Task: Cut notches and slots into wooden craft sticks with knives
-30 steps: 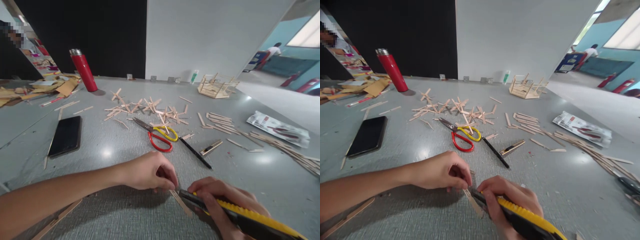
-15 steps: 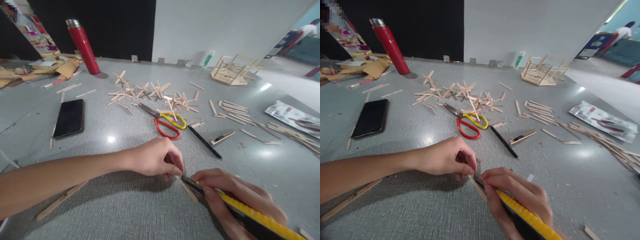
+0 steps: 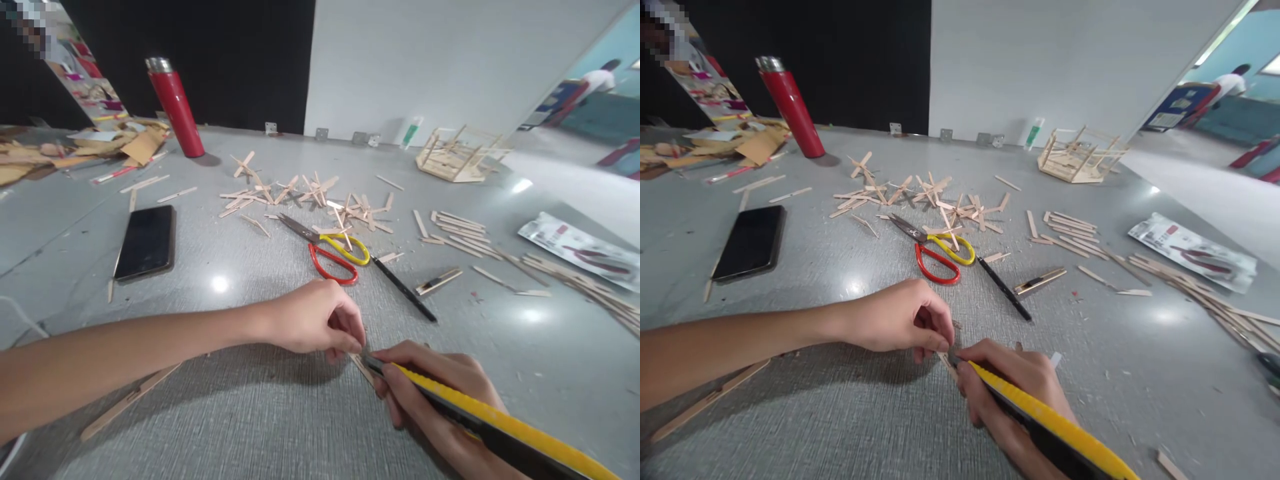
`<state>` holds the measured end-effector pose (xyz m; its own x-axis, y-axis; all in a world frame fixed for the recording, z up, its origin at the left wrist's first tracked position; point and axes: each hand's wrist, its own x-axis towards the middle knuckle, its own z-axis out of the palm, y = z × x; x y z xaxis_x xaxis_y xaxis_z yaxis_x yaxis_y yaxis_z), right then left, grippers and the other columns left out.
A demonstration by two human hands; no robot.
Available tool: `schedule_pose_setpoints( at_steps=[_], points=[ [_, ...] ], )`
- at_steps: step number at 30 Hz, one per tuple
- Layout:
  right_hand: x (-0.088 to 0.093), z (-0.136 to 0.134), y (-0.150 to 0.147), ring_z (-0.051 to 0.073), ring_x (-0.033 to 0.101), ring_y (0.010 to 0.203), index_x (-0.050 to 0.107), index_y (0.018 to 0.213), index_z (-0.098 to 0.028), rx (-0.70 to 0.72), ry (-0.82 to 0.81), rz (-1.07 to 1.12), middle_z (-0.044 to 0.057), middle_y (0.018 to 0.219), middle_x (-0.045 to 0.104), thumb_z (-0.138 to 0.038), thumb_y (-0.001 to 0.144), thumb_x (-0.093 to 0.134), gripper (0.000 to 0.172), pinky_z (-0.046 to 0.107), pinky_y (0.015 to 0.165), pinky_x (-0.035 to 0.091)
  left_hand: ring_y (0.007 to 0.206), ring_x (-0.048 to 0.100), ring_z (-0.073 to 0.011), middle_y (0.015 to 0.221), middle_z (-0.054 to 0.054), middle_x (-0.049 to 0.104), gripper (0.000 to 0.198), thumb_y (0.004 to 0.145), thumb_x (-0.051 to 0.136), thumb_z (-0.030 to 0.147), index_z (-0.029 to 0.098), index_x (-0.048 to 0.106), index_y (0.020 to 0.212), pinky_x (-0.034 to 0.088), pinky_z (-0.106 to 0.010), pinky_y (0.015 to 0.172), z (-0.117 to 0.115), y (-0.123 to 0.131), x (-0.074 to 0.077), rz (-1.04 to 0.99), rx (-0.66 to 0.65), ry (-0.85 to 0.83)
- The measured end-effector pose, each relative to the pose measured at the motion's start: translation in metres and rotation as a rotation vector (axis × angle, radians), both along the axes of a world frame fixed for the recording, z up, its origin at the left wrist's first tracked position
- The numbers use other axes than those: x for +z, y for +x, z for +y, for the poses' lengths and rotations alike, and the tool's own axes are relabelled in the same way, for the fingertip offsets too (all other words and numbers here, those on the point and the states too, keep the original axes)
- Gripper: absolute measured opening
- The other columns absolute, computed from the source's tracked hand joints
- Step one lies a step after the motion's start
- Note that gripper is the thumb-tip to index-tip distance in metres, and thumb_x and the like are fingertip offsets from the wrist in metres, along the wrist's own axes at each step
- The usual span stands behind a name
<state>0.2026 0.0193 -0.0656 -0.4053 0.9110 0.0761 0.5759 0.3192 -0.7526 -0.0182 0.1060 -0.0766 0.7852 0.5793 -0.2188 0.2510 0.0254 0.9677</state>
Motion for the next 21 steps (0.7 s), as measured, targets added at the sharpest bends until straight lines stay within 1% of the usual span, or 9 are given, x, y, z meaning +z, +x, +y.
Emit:
schedule_pose_setpoints(
  at_steps=[3, 8, 13, 16, 21],
  points=[
    [-0.0025, -0.0002, 0.0017, 0.009, 0.060, 0.042, 0.069, 0.092, -0.025, 0.014, -0.019, 0.013, -0.006, 0.051, 0.066, -0.035, 0.107, 0.051, 0.025, 0.019, 0.048, 0.047, 0.059, 0.067, -0.0110, 0.066, 0.002, 0.069, 0.007, 0.088, 0.076, 0.017, 0.016, 0.073, 0.082, 0.052, -0.022, 0.060, -0.0002, 0.0001, 0.0015, 0.001, 0.003, 0.010],
    [-0.0067, 0.0008, 0.0056, 0.011, 0.061, 0.045, 0.068, 0.095, -0.023, 0.053, -0.052, 0.000, -0.005, 0.054, 0.067, -0.037, 0.107, 0.052, 0.024, 0.022, 0.050, 0.047, 0.058, 0.067, -0.0107, 0.068, 0.002, 0.069, 0.006, 0.087, 0.077, 0.017, 0.016, 0.073, 0.082, 0.052, -0.023, 0.061, 0.0002, 0.0011, 0.0011, -0.005, 0.011, 0.007],
    [-0.0053, 0.0006, 0.0046, 0.011, 0.060, 0.045, 0.066, 0.096, -0.022, 0.046, -0.036, -0.009, -0.005, 0.055, 0.066, -0.036, 0.107, 0.050, 0.024, 0.022, 0.049, 0.047, 0.058, 0.068, -0.0114, 0.068, 0.002, 0.070, 0.006, 0.087, 0.079, 0.019, 0.016, 0.074, 0.083, 0.053, -0.024, 0.063, 0.0004, 0.0013, -0.0010, -0.013, 0.012, -0.010],
    [-0.0042, 0.0011, 0.0034, 0.010, 0.059, 0.043, 0.066, 0.094, -0.023, 0.043, -0.026, -0.013, -0.005, 0.053, 0.065, -0.036, 0.107, 0.051, 0.024, 0.021, 0.047, 0.046, 0.058, 0.067, -0.0110, 0.067, 0.002, 0.069, 0.007, 0.086, 0.079, 0.017, 0.016, 0.074, 0.081, 0.053, -0.023, 0.062, -0.0004, 0.0012, 0.0013, -0.009, 0.020, -0.007],
    [-0.0038, 0.0010, 0.0040, 0.010, 0.060, 0.045, 0.067, 0.098, -0.023, 0.059, -0.012, -0.047, -0.006, 0.055, 0.066, -0.033, 0.107, 0.051, 0.021, 0.021, 0.049, 0.047, 0.055, 0.066, -0.0103, 0.068, 0.003, 0.069, 0.008, 0.087, 0.078, 0.016, 0.015, 0.073, 0.080, 0.052, -0.023, 0.061, -0.0010, 0.0012, 0.0058, -0.006, 0.025, -0.005]
  ],
)
